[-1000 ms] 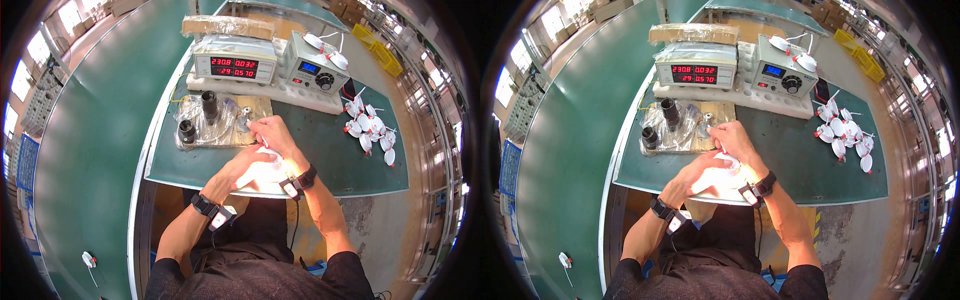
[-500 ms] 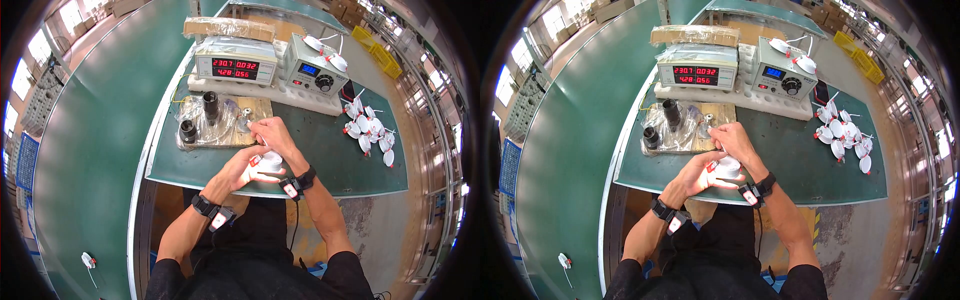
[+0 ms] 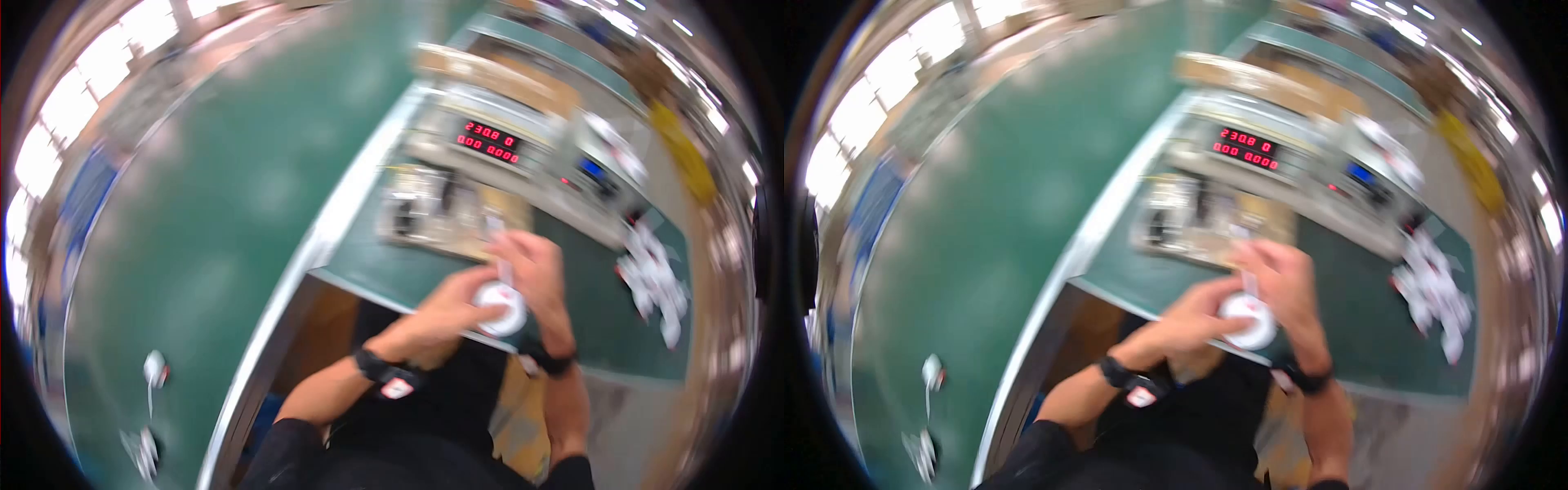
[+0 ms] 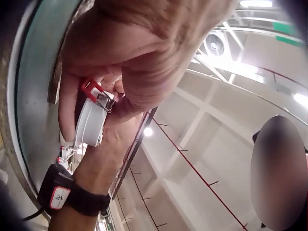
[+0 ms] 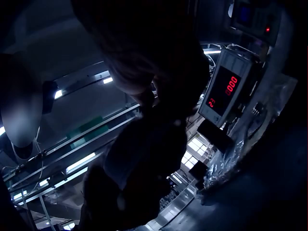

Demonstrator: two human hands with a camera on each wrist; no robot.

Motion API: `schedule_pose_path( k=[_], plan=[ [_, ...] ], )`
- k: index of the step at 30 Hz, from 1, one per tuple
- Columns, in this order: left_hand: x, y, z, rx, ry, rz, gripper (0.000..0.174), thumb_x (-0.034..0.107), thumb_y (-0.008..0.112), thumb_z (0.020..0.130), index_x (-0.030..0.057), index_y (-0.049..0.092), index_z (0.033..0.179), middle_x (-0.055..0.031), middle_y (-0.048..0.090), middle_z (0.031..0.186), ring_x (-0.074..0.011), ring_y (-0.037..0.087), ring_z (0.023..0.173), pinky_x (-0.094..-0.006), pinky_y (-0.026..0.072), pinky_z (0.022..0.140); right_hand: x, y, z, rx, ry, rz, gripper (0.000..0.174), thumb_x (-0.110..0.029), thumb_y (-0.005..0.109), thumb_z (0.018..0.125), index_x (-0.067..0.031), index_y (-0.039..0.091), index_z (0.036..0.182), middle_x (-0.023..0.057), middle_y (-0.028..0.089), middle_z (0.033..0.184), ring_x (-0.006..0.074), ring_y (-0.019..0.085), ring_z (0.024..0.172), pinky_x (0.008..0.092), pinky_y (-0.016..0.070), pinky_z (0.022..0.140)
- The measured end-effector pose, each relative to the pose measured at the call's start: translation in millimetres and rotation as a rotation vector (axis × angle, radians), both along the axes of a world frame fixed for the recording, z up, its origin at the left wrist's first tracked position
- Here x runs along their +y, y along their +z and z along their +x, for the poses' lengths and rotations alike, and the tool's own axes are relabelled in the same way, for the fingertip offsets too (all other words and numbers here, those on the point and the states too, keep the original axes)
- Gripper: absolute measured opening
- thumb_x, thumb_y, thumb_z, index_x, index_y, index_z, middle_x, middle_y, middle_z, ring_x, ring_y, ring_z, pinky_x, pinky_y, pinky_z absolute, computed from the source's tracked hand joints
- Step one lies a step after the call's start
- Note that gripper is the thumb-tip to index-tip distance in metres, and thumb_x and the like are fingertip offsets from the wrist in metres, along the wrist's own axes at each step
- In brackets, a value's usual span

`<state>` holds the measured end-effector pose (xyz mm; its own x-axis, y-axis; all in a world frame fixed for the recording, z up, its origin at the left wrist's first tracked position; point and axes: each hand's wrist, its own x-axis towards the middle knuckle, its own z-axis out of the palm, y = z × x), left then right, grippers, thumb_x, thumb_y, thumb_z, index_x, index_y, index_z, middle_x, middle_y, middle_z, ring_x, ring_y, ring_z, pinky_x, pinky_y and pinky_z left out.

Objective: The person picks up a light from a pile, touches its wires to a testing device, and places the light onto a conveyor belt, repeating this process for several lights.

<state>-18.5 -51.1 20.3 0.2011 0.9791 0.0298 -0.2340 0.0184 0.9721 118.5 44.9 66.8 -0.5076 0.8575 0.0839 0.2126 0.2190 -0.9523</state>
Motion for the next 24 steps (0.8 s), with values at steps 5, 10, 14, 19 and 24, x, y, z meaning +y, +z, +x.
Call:
schedule_pose_path(
  k=[5,10,14,19,24],
  plan=[
    [-89,21,-90,-0.172,0.354,-0.158,0.045,0.007,0.066,0.094,-0.0011,0.054,0.136,-0.0100,0.068,0.122,-0.0141,0.064,0.108,-0.0296,0.0521,0.096,-11,0,1,0.147,0.081,-0.030,0.027,-0.024,0.058,0.103,0.0007,0.069,0.104,0.0041,0.065,0.073,0.0058,0.051,0.055,0.0200,0.0371,0.048],
    [-239,12,-194,0.034,1.194,-0.230,0.036,0.009,0.057,0.097,-0.0026,0.056,0.131,-0.0126,0.070,0.118,-0.0194,0.070,0.101,-0.0296,0.0587,0.080,-7,-2,39,0.010,0.069,-0.042,0.025,-0.021,0.059,0.103,0.0017,0.068,0.102,0.0041,0.064,0.070,0.0064,0.052,0.054,0.0206,0.0382,0.047],
    [-357,-55,-225,1.369,1.891,-0.762,0.052,0.022,0.068,0.086,-0.0059,0.056,0.128,-0.0271,0.058,0.123,-0.0373,0.055,0.120,-0.0471,0.0430,0.101,10,-23,87,-0.061,-0.088,0.003,0.027,-0.028,0.056,0.104,-0.0034,0.067,0.102,-0.0002,0.059,0.067,0.0043,0.047,0.052,0.0187,0.0328,0.046],
    [-391,-79,-205,1.182,1.814,-0.786,0.056,0.028,0.066,0.089,-0.0051,0.055,0.132,-0.0283,0.039,0.151,-0.0465,0.028,0.143,-0.0548,0.0262,0.117,-6,12,107,-0.200,-0.212,0.062,0.032,-0.027,0.058,0.104,0.0018,0.071,0.107,0.0046,0.065,0.078,0.0103,0.054,0.065,0.0245,0.0418,0.056],
    [-406,-51,-210,1.162,1.799,-0.625,0.057,0.026,0.069,0.087,-0.0029,0.054,0.134,-0.0276,0.047,0.144,-0.0423,0.044,0.135,-0.0482,0.0375,0.111,-20,10,98,-0.291,-0.230,0.049,0.030,-0.026,0.058,0.104,0.0018,0.071,0.108,0.0034,0.065,0.078,0.0097,0.053,0.065,0.0238,0.0417,0.056]
  ],
)
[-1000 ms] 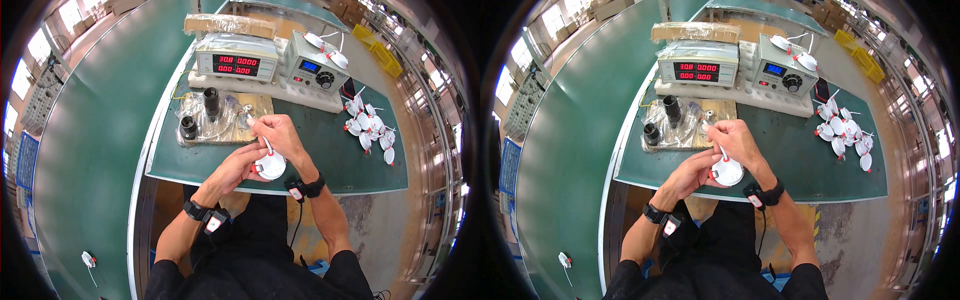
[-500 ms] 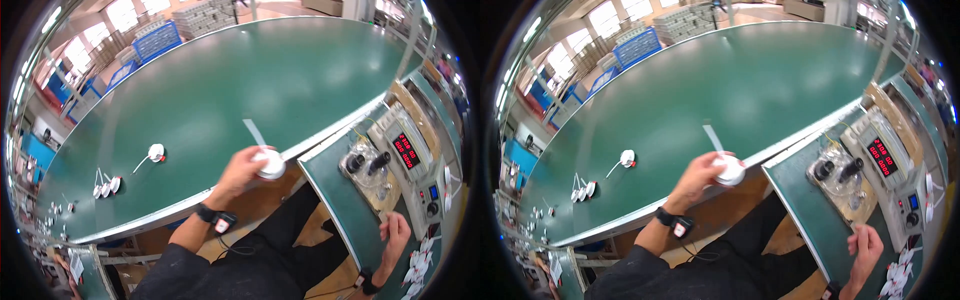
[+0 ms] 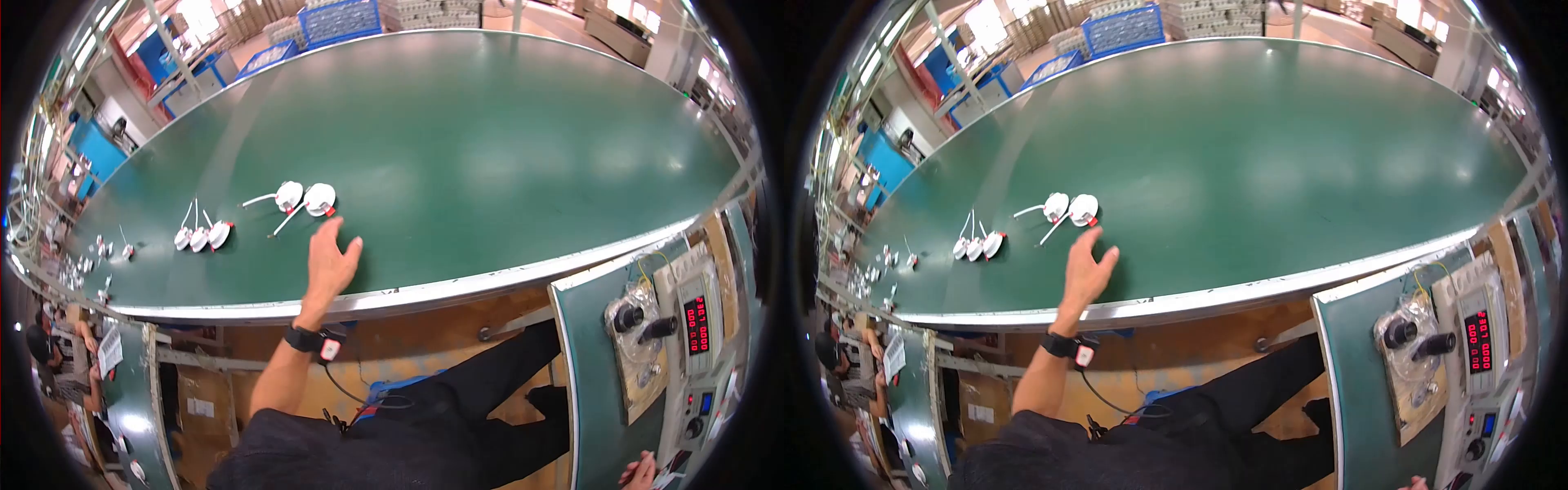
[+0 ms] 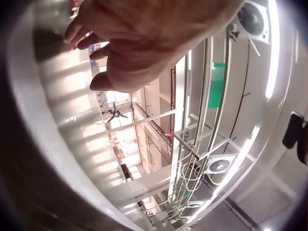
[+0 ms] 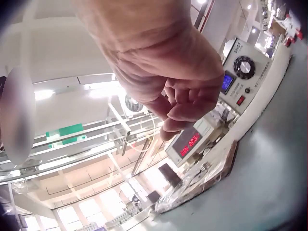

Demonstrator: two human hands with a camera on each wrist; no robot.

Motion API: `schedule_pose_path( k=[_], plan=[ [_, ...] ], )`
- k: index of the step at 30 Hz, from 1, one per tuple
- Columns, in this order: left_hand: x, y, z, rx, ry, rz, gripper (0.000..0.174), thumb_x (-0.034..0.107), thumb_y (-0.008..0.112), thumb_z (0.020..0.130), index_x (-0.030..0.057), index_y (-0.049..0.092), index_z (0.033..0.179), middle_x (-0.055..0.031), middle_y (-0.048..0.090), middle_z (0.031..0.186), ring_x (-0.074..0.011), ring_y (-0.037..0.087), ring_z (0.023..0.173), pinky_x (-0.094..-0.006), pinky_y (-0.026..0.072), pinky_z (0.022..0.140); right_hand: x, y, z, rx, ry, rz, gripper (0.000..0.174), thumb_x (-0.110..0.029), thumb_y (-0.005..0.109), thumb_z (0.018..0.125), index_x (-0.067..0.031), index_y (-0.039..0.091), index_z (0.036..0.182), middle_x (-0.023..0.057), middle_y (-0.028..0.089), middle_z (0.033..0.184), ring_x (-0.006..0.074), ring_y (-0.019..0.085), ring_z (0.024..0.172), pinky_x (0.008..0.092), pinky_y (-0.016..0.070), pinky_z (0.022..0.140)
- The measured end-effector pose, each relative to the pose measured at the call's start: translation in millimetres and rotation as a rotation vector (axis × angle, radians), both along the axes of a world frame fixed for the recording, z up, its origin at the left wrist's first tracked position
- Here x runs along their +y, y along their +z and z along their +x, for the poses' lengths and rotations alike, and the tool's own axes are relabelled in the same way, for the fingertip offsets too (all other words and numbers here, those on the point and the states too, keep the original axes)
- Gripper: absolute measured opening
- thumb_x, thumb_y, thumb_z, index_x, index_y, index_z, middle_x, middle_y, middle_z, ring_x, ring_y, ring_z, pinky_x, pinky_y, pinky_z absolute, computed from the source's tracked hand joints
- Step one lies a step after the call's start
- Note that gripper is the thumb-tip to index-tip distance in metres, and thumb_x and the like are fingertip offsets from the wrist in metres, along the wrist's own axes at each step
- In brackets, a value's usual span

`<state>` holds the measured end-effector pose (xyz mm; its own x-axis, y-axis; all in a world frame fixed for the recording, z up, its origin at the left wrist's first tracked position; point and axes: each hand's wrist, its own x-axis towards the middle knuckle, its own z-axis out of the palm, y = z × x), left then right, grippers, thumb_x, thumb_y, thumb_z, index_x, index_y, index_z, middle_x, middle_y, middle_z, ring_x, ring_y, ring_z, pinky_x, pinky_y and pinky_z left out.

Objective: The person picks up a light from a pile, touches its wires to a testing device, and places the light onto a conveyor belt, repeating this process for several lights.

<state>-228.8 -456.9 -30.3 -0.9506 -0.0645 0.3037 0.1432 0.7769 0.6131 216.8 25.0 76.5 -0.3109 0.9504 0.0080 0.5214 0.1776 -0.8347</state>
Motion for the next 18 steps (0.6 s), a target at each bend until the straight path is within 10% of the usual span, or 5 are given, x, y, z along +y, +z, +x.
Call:
schedule_pose_path(
  k=[9,13,18],
  plan=[
    [-53,26,-84,0.016,0.036,-0.401,0.057,0.040,0.070,0.090,-0.0002,0.056,0.128,-0.0180,0.059,0.133,-0.0419,0.059,0.114,-0.0471,0.0515,0.090,-94,-19,-131,-0.126,0.363,-0.232,0.024,-0.020,0.060,0.103,0.0017,0.071,0.109,0.0016,0.066,0.076,0.0060,0.055,0.065,0.0194,0.0428,0.059],
    [-53,27,-84,-0.064,-0.317,-0.100,0.049,0.022,0.073,0.089,0.0040,0.056,0.130,-0.0112,0.061,0.135,-0.0341,0.059,0.119,-0.0418,0.0464,0.103,-125,-31,-182,-0.230,0.459,-0.320,0.023,-0.017,0.061,0.102,0.0015,0.072,0.109,0.0020,0.066,0.074,0.0057,0.055,0.065,0.0194,0.0431,0.060],
    [-42,46,-71,-0.383,-0.517,0.108,0.082,0.000,0.075,0.077,0.0131,0.041,0.150,-0.0064,0.063,0.137,-0.0293,0.058,0.126,-0.0426,0.0440,0.108,-141,-63,-211,-0.352,0.516,-0.447,0.024,-0.020,0.062,0.102,0.0015,0.072,0.107,0.0038,0.069,0.077,0.0073,0.058,0.066,0.0209,0.0447,0.060]
  ],
)
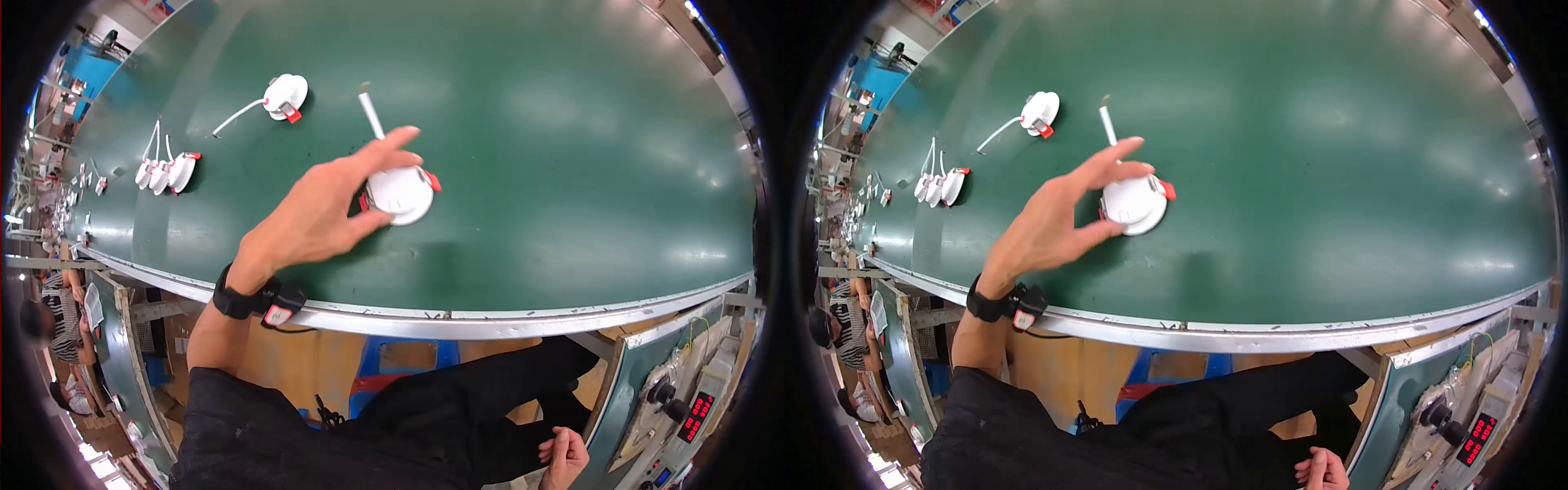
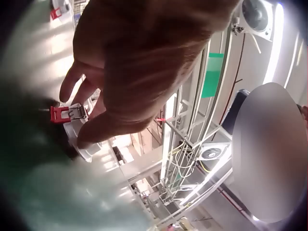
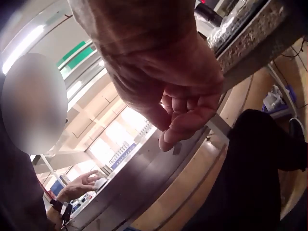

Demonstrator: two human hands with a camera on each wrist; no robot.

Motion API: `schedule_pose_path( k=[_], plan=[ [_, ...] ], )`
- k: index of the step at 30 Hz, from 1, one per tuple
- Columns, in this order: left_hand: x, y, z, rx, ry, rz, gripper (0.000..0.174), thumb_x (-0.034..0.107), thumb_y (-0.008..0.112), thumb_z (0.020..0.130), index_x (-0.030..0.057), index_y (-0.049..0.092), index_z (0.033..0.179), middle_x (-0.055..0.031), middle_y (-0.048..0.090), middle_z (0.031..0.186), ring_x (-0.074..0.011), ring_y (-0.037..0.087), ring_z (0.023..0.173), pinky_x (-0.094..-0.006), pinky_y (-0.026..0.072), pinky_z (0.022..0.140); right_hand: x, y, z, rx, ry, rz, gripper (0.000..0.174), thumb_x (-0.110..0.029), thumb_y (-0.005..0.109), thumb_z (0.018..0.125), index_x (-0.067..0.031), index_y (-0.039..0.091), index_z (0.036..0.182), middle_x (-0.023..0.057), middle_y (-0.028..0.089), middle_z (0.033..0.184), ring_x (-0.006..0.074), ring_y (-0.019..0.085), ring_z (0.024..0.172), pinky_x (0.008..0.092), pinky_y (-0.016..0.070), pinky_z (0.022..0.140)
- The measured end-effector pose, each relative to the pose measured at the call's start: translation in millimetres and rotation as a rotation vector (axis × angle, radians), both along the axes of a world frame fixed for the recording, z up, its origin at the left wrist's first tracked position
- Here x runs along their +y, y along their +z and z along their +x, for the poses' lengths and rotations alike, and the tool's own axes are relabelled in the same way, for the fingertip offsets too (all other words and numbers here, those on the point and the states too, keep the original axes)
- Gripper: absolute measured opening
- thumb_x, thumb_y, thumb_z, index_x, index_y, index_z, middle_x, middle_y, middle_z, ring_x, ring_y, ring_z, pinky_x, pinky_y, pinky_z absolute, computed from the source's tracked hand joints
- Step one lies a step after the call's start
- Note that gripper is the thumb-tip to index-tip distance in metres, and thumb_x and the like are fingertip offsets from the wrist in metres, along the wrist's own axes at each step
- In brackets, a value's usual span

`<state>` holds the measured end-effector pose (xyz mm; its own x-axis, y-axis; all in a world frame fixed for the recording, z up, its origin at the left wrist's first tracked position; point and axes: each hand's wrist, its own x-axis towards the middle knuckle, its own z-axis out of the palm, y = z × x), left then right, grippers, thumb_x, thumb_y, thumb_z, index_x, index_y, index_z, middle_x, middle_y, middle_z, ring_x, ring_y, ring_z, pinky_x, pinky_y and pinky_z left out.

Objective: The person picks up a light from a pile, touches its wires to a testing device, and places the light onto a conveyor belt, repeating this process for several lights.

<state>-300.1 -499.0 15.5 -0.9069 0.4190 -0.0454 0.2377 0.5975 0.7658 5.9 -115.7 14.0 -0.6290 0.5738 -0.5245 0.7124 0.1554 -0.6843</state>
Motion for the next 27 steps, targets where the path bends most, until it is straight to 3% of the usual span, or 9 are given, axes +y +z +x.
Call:
schedule_pose_path(
  k=[2,5,9,15,27],
  plan=[
    [5,-3,3,-0.017,-0.089,-0.008,0.092,-0.004,0.074,0.074,0.0156,0.035,0.155,-0.0056,0.065,0.135,-0.0300,0.057,0.128,-0.0435,0.0440,0.108,-11,-6,-15,-0.065,0.029,-0.019,0.025,-0.021,0.063,0.102,0.0015,0.072,0.107,0.0044,0.069,0.077,0.0077,0.058,0.067,0.0214,0.0452,0.061],
    [9,-7,4,0.019,-0.151,-0.020,0.093,-0.006,0.073,0.074,0.0153,0.034,0.156,-0.0045,0.064,0.136,-0.0309,0.056,0.128,-0.0441,0.0445,0.108,-19,-13,-27,-0.122,0.044,-0.054,0.026,-0.023,0.063,0.102,0.0016,0.072,0.107,0.0049,0.069,0.078,0.0082,0.058,0.067,0.0218,0.0454,0.062],
    [9,-14,1,0.055,-0.202,0.077,0.089,-0.009,0.071,0.073,0.0143,0.039,0.153,-0.0041,0.063,0.137,-0.0324,0.055,0.126,-0.0432,0.0464,0.106,-21,-21,-35,-0.124,0.043,-0.066,0.026,-0.023,0.064,0.101,0.0015,0.072,0.106,0.0049,0.069,0.077,0.0084,0.058,0.066,0.0216,0.0453,0.061],
    [10,-18,5,0.168,-0.232,0.014,0.082,-0.011,0.072,0.072,0.0125,0.048,0.147,-0.0057,0.063,0.133,-0.0329,0.056,0.121,-0.0423,0.0497,0.100,-24,-28,-39,-0.118,0.065,-0.086,0.026,-0.023,0.063,0.102,0.0013,0.072,0.105,0.0041,0.069,0.076,0.0077,0.058,0.065,0.0212,0.0451,0.060],
    [15,-20,9,0.254,-0.240,-0.023,0.078,-0.008,0.072,0.074,0.0122,0.049,0.146,-0.0083,0.063,0.130,-0.0326,0.055,0.121,-0.0428,0.0503,0.098,-28,-19,-31,-0.092,0.065,-0.057,0.026,-0.023,0.063,0.102,0.0006,0.073,0.105,0.0042,0.069,0.077,0.0079,0.058,0.066,0.0216,0.0457,0.061]
  ],
)
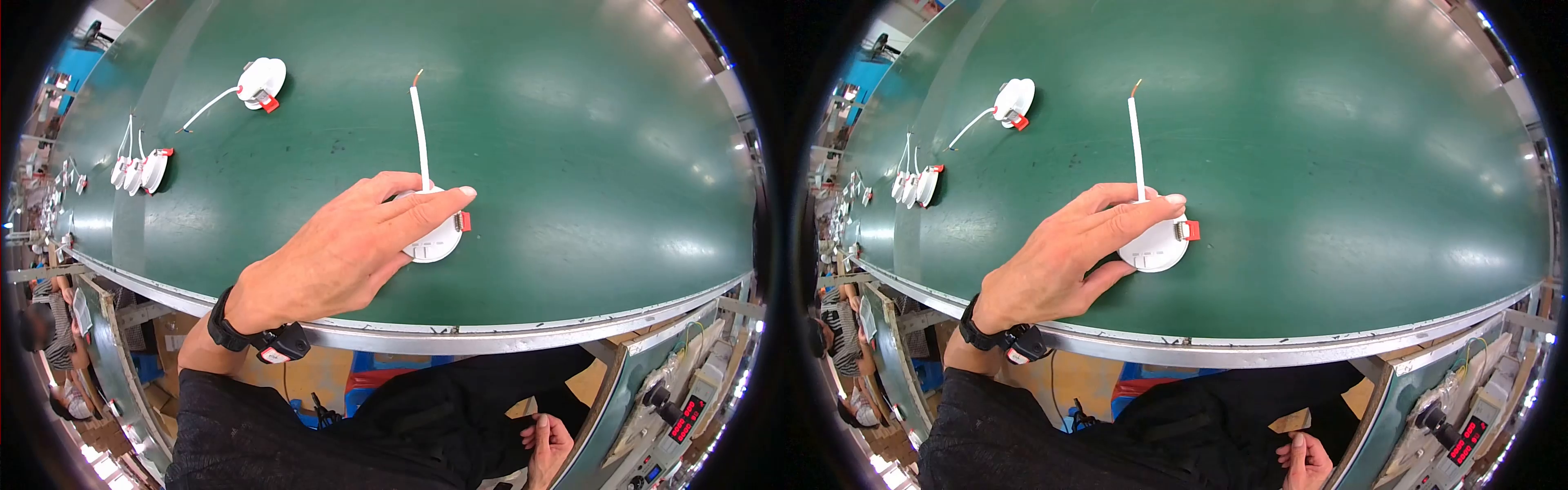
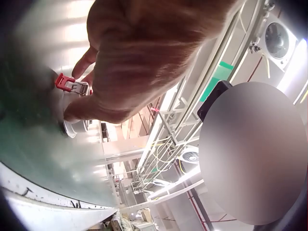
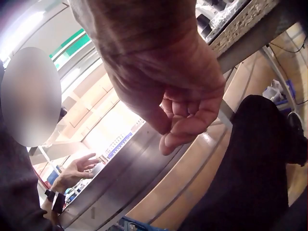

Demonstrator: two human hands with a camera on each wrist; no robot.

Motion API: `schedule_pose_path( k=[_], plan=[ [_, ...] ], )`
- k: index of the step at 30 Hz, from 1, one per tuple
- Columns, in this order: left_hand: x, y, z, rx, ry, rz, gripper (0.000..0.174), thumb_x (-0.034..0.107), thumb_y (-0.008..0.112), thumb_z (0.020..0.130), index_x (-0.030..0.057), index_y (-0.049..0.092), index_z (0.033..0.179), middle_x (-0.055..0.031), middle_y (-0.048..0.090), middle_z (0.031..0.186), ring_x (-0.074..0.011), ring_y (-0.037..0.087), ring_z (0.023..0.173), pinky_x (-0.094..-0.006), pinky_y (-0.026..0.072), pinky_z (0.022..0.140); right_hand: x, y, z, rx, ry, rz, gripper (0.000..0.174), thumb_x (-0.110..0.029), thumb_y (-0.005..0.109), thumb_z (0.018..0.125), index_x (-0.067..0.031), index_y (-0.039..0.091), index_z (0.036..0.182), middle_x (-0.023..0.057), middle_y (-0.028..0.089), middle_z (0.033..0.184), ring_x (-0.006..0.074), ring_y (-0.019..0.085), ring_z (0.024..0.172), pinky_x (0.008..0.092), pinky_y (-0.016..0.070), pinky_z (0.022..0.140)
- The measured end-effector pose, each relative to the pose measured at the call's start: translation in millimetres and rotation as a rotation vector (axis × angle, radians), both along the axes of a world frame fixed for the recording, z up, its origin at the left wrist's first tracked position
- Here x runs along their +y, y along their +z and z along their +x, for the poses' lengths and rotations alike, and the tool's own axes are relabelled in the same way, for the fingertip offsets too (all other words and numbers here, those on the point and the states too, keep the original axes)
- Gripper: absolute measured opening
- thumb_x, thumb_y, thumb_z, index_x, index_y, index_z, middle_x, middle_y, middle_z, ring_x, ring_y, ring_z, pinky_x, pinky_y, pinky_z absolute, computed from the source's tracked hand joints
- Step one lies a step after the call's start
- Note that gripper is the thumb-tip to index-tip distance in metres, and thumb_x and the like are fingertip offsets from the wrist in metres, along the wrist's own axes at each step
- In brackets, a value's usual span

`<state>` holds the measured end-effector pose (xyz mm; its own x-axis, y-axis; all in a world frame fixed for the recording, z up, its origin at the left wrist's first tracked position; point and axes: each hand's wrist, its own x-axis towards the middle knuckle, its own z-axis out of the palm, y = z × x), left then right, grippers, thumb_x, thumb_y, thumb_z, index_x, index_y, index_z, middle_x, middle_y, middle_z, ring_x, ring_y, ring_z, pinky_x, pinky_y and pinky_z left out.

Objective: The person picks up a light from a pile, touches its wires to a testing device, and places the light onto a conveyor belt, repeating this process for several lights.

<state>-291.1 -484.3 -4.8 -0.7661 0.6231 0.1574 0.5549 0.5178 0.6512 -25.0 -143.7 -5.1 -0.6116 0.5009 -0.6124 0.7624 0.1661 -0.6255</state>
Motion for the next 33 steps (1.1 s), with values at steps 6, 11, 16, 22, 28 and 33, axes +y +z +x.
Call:
schedule_pose_path(
  k=[6,11,16,22,28,33],
  plan=[
    [0,1,2,-0.009,0.017,-0.051,0.078,-0.009,0.072,0.075,0.0118,0.048,0.147,-0.0088,0.063,0.131,-0.0325,0.055,0.122,-0.0421,0.0504,0.098,-1,4,5,-0.011,0.003,0.006,0.027,-0.024,0.064,0.101,0.0007,0.072,0.105,0.0038,0.070,0.079,0.0080,0.058,0.068,0.0219,0.0455,0.062],
    [-1,1,2,-0.029,0.026,-0.044,0.076,-0.009,0.071,0.076,0.0113,0.049,0.146,-0.0082,0.062,0.133,-0.0325,0.054,0.124,-0.0423,0.0497,0.100,-1,6,8,0.010,0.005,0.000,0.027,-0.025,0.064,0.102,0.0002,0.072,0.106,0.0038,0.070,0.079,0.0082,0.059,0.068,0.0221,0.0458,0.063],
    [-12,18,5,0.011,0.036,-0.133,0.077,-0.013,0.066,0.074,0.0113,0.050,0.145,-0.0087,0.060,0.137,-0.0369,0.047,0.134,-0.0454,0.0424,0.110,9,-17,19,0.072,0.065,0.029,0.022,-0.021,0.061,0.102,-0.0002,0.070,0.100,0.0043,0.067,0.070,0.0076,0.056,0.056,0.0207,0.0428,0.051],
    [-45,63,59,0.226,0.305,-0.376,0.053,0.006,0.059,0.088,0.0026,0.054,0.141,-0.0148,0.049,0.152,-0.0394,0.028,0.150,-0.0502,0.0222,0.121,37,22,37,0.281,0.016,0.094,0.020,-0.017,0.064,0.099,0.0012,0.072,0.101,0.0050,0.070,0.074,0.0096,0.065,0.066,0.0250,0.0528,0.061],
    [56,106,121,0.099,-0.021,-0.099,0.040,0.006,0.064,0.096,-0.0029,0.060,0.134,-0.0194,0.063,0.135,-0.0324,0.059,0.125,-0.0422,0.0436,0.108,118,65,159,0.455,-0.284,0.263,0.022,-0.022,0.064,0.099,-0.0022,0.072,0.103,0.0018,0.070,0.076,0.0066,0.061,0.069,0.0250,0.0495,0.064],
    [159,124,170,-0.222,-0.323,-0.139,0.039,0.010,0.062,0.097,-0.0059,0.059,0.132,-0.0226,0.065,0.129,-0.0299,0.061,0.121,-0.0378,0.0422,0.108,199,54,321,0.401,-0.802,0.590,0.024,-0.022,0.063,0.097,-0.0004,0.072,0.098,0.0024,0.069,0.073,0.0074,0.060,0.063,0.0241,0.0492,0.059]
  ],
)
